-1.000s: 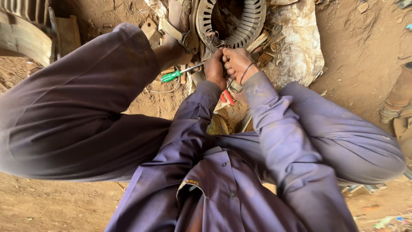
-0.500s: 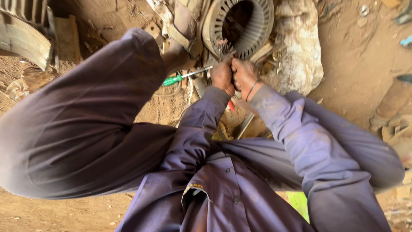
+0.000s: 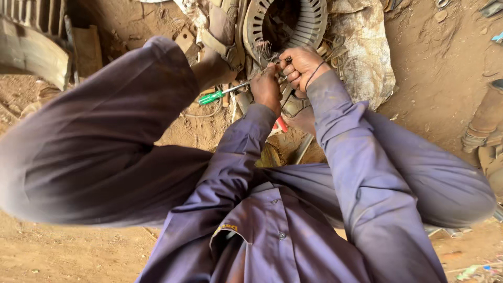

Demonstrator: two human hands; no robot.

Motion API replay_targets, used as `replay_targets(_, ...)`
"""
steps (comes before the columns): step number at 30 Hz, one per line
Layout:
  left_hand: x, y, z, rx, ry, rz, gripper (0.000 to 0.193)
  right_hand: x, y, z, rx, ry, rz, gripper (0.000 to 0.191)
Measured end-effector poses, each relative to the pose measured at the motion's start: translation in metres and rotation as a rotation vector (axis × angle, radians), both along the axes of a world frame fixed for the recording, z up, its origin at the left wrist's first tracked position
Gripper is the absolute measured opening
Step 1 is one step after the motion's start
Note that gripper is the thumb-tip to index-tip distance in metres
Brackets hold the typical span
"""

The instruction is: The person sits on the ground and uses pliers to pull and cut copper windings out of an electric motor stator, working the wires loose one at a time and collecting the extracted copper wire.

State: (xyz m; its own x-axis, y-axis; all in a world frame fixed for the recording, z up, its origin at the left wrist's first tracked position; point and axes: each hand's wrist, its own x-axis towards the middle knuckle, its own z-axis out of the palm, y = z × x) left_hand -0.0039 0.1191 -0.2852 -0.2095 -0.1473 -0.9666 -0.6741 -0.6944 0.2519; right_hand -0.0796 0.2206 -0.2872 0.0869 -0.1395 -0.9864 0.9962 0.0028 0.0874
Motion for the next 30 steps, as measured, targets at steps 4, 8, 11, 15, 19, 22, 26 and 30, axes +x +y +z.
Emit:
replay_targets(4, 0.009, -0.011, 0.01, -0.254, 0.107, -0.091, 0.018, 0.028, -0.019, 0.011, 0.141, 0.206, 0.074, 0.021)
replay_targets(8, 0.0, -0.024, 0.026, -0.345, 0.387, -0.095, 0.022, 0.017, -0.026, 0.013, 0.081, 0.218, -0.045, 0.012)
replay_targets(11, -0.011, -0.032, 0.06, -0.168, 0.291, -0.014, 0.019, 0.008, -0.028, 0.02, 0.099, 0.226, -0.008, 0.023)
replay_targets(15, -0.018, -0.054, 0.15, 0.037, 0.449, -0.031, 0.017, 0.022, -0.025, 0.036, 0.35, 0.554, 0.408, 0.038)
replay_targets(19, -0.019, -0.114, 0.26, 0.097, 0.637, -0.188, 0.016, 0.038, -0.024, 0.051, 0.558, 1.059, 1.086, 0.044)
replay_targets(22, -0.02, -0.157, 0.317, -0.155, 0.985, -0.285, 0.019, 0.043, -0.023, 0.049, 0.591, 1.162, 1.211, 0.039)
replay_targets(26, -0.038, -0.161, 0.326, -0.176, 1.051, -0.259, 0.019, 0.042, -0.017, 0.038, 0.568, 1.195, 1.252, 0.048)
replay_targets(30, -0.036, -0.135, 0.32, -0.003, 0.994, -0.326, 0.021, 0.039, -0.01, 0.034, 0.597, 1.293, 1.167, 0.048)
